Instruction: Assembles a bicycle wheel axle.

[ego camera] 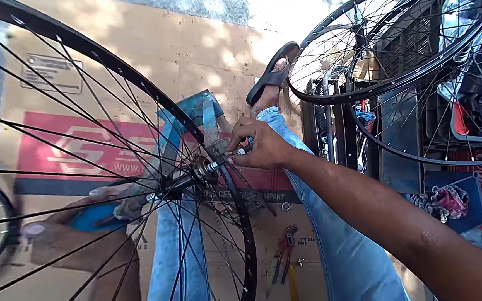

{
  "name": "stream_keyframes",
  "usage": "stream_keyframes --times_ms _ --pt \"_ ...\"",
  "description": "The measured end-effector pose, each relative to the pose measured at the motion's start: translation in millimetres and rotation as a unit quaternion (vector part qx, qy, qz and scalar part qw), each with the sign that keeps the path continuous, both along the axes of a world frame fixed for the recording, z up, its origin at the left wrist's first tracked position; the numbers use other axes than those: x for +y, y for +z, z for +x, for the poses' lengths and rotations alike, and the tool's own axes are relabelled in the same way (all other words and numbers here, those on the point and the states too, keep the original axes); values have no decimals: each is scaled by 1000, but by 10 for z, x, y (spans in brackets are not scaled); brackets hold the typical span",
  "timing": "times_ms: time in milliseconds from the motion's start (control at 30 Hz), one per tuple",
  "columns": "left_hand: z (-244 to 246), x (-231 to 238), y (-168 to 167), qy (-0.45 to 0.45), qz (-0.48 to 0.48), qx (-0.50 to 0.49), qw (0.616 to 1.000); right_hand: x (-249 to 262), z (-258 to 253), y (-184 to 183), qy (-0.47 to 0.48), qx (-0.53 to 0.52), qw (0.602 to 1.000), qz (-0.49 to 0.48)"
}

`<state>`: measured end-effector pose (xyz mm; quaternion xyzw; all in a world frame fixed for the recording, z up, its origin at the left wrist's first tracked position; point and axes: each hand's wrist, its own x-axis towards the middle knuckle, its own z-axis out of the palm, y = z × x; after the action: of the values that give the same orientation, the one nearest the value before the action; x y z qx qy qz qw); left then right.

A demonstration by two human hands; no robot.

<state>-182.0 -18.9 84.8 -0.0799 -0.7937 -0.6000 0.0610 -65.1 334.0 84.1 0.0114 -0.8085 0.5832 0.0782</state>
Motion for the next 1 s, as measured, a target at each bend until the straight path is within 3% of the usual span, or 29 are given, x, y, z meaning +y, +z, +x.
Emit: stream_keyframes --times_ms 67,100,167,233,300,333,367,400,433,467,533,600,633,700,733,800,867,933,1000 --pt "-10 -115 -209 -49 59 94 993 -38 6 7 -2 -4 1000 -3" --pt "-12 -134 -187 -81 45 90 992 -29 -9 20 -2 -5 1000 -2" --pt "2 -241 -14 -155 -18 10 988 -15 9 27 -1 -8 1000 -4" --pt "-72 -243 271 -199 -39 -156 967 4 13 16 -1 -5 1000 -6" --pt "-81 79 640 -98 -55 -344 932 14 18 25 -5 -12 1000 -8" --pt "17 401 791 17 -108 -364 925 -9 36 25 -7 -15 1000 -11" --pt "103 654 845 103 -121 -345 925 -19 41 26 -7 -14 1000 -12" --pt "151 659 697 129 -94 -267 950 -11 24 19 -6 -8 1000 -12" --pt "138 303 342 32 -45 -131 990 -11 15 9 -4 -7 1000 -12" --pt "71 -1 -15 -47 13 -1 999 -27 23 3 -3 -7 1000 -13" --pt "-18 -188 -293 -98 57 118 987 -53 20 8 -3 -5 1000 -13" --pt "21 -219 -212 -128 -9 89 988 -8 3 28 -5 -9 1000 -9" --pt "87 -268 -68 -160 -54 31 985 -20 34 23 -5 -12 1000 -13" --pt "10 -348 137 -204 -51 -120 970 -19 21 20 -4 -6 1000 -14" --pt "-42 -317 242 -183 -43 -199 962 -8 5 26 -5 -5 1000 -9" --pt "-51 -43 458 -52 -70 -307 948 -34 15 38 -6 -10 1000 -6" --pt "70 238 399 46 -72 -214 973 -23 16 31 -6 -7 1000 -10" --pt "94 95 -58 4 24 11 1000 -11 13 -3 -5 1 1000 -11" --pt "7 -151 -337 -86 64 115 987 -32 13 -10 -4 -2 1000 -6"
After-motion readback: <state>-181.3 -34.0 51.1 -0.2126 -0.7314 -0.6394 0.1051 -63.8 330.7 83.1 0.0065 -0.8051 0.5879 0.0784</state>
